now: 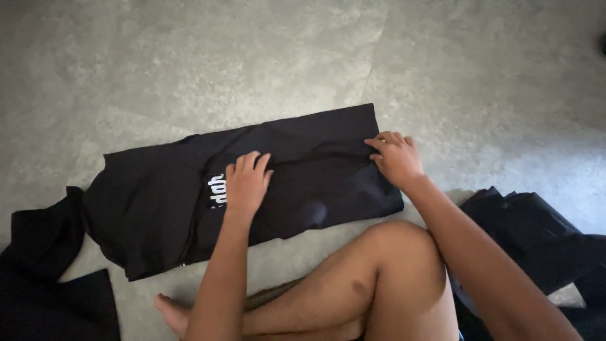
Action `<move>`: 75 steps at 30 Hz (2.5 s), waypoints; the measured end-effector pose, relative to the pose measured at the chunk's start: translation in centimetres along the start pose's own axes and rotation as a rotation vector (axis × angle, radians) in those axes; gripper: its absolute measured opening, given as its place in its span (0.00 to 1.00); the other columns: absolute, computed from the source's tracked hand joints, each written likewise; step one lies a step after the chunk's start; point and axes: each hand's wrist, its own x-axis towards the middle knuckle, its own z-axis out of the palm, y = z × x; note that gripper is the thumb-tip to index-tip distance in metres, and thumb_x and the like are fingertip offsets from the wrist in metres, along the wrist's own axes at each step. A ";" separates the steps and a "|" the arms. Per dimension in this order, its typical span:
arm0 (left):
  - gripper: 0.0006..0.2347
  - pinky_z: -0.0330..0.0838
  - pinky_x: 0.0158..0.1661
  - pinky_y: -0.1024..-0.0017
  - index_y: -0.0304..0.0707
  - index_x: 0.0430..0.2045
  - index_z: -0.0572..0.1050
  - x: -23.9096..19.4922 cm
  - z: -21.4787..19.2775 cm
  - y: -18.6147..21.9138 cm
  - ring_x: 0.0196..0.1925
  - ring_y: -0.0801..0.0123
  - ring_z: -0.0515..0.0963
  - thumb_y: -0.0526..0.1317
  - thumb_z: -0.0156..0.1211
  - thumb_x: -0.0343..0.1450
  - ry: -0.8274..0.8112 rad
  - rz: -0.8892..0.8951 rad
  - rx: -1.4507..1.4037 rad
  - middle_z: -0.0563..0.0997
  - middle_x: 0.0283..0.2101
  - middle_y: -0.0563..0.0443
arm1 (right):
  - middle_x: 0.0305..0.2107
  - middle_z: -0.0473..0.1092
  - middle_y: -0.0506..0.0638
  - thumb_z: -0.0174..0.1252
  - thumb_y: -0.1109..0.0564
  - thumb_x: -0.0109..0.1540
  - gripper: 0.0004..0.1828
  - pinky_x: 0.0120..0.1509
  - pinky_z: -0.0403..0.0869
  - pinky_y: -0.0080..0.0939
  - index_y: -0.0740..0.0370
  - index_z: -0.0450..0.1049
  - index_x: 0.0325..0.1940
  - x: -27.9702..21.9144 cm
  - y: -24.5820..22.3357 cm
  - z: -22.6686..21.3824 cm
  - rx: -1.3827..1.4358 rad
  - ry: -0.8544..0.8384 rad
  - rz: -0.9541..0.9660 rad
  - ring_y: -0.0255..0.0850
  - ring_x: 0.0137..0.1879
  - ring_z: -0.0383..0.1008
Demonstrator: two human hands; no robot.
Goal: The person sits on the floor and folds two black long-sleeved shirts with white text. They smooth the fabric, fold the sleeves inward, fold the sides, and roll the shirts into compact bundles.
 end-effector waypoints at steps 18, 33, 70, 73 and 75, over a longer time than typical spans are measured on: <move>0.18 0.58 0.53 0.60 0.50 0.51 0.68 -4.6 -1.6 -2.5 0.57 0.62 0.68 0.50 0.44 0.69 0.289 0.092 0.046 0.67 0.56 0.48 | 0.61 0.54 0.58 0.57 0.50 0.53 0.31 0.63 0.56 0.54 0.52 0.63 0.61 -1.1 -2.6 -1.0 0.119 0.429 -0.265 0.53 0.67 0.53; 0.33 0.39 0.62 0.49 0.54 0.64 0.41 -17.4 -2.1 -15.0 0.69 0.52 0.42 0.67 0.26 0.67 -0.489 -0.785 -0.032 0.41 0.68 0.45 | 0.65 0.50 0.50 0.52 0.34 0.48 0.40 0.70 0.51 0.53 0.41 0.56 0.64 3.1 -6.7 0.2 -0.137 0.062 -0.360 0.44 0.70 0.50; 0.18 0.46 0.58 0.41 0.52 0.55 0.63 -2.8 -2.0 -19.6 0.68 0.55 0.49 0.48 0.39 0.71 0.020 -0.602 -0.166 0.57 0.64 0.48 | 0.61 0.47 0.72 0.41 0.52 0.64 0.27 0.66 0.44 0.62 0.65 0.53 0.65 9.5 -13.4 2.0 0.352 0.144 -0.062 0.62 0.68 0.41; 0.23 0.48 0.55 0.42 0.47 0.57 0.61 -2.7 1.4 -22.0 0.66 0.57 0.53 0.54 0.38 0.69 0.026 -0.418 -0.045 0.59 0.63 0.50 | 0.62 0.40 0.74 0.34 0.48 0.64 0.29 0.64 0.42 0.69 0.66 0.49 0.65 10.1 -6.5 3.5 0.123 0.045 0.203 0.63 0.69 0.33; 0.25 0.44 0.55 0.38 0.45 0.59 0.58 -3.1 1.1 -21.8 0.67 0.53 0.48 0.54 0.37 0.69 -0.051 -0.530 -0.163 0.52 0.65 0.43 | 0.63 0.45 0.71 0.34 0.45 0.63 0.32 0.62 0.48 0.68 0.64 0.47 0.68 9.9 -4.8 3.1 -0.054 0.057 0.068 0.62 0.68 0.41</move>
